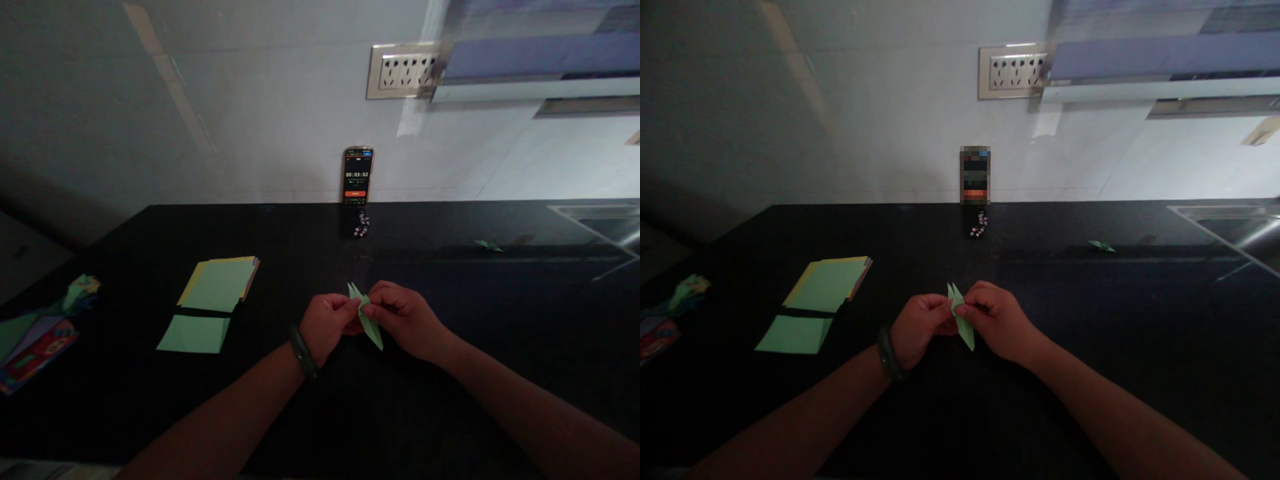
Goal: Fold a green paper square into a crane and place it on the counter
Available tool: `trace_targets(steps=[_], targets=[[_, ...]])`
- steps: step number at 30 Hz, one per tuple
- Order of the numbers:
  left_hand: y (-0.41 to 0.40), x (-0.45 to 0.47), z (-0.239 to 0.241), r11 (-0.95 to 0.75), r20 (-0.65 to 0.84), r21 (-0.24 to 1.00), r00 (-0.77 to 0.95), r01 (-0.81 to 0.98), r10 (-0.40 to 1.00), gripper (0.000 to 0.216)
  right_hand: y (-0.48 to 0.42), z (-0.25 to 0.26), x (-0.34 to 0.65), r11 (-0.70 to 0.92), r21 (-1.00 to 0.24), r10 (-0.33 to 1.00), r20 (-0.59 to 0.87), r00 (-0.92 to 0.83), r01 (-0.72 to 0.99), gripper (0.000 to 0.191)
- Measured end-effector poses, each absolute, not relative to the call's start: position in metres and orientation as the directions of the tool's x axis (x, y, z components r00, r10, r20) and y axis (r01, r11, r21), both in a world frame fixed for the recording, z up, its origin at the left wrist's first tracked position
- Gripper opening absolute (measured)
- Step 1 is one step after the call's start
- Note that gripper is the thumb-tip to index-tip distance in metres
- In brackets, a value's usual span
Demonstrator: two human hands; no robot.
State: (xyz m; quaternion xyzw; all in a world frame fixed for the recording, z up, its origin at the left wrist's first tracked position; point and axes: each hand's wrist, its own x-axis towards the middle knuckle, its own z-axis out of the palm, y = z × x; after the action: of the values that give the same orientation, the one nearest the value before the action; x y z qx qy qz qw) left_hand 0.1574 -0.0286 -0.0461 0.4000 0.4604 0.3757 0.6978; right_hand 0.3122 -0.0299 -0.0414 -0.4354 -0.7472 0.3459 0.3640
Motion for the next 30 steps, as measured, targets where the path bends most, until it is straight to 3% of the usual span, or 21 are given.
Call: trace_targets(steps=[7, 13, 23, 30], targets=[[-0.027, 0.157, -0.052, 0.264, -0.229, 0.962, 0.334, -0.064, 0.914, 0.017, -0.03, -0.046, 0.311, 0.097, -0.935, 0.972, 0.016, -0.233, 0.341, 0.015], [-0.027, 0.155, -0.058, 0.166, -0.156, 0.986, 0.357, 0.004, 0.921, 0.021, -0.033, -0.042, 0.309, 0.129, -0.915, 0.975, 0.047, -0.216, 0.383, 0.016], [-0.028, 0.156, -0.054, 0.17, -0.113, 0.98, 0.412, -0.104, 0.904, 0.027, -0.028, -0.046, 0.31, -0.035, -0.97, 0.98, -0.08, -0.181, 0.239, 0.019], [-0.03, 0.155, -0.054, 0.154, -0.142, 0.988, 0.393, 0.0, 0.909, 0.017, -0.029, -0.042, 0.312, -0.104, -0.971, 0.975, -0.142, -0.169, 0.217, 0.021]])
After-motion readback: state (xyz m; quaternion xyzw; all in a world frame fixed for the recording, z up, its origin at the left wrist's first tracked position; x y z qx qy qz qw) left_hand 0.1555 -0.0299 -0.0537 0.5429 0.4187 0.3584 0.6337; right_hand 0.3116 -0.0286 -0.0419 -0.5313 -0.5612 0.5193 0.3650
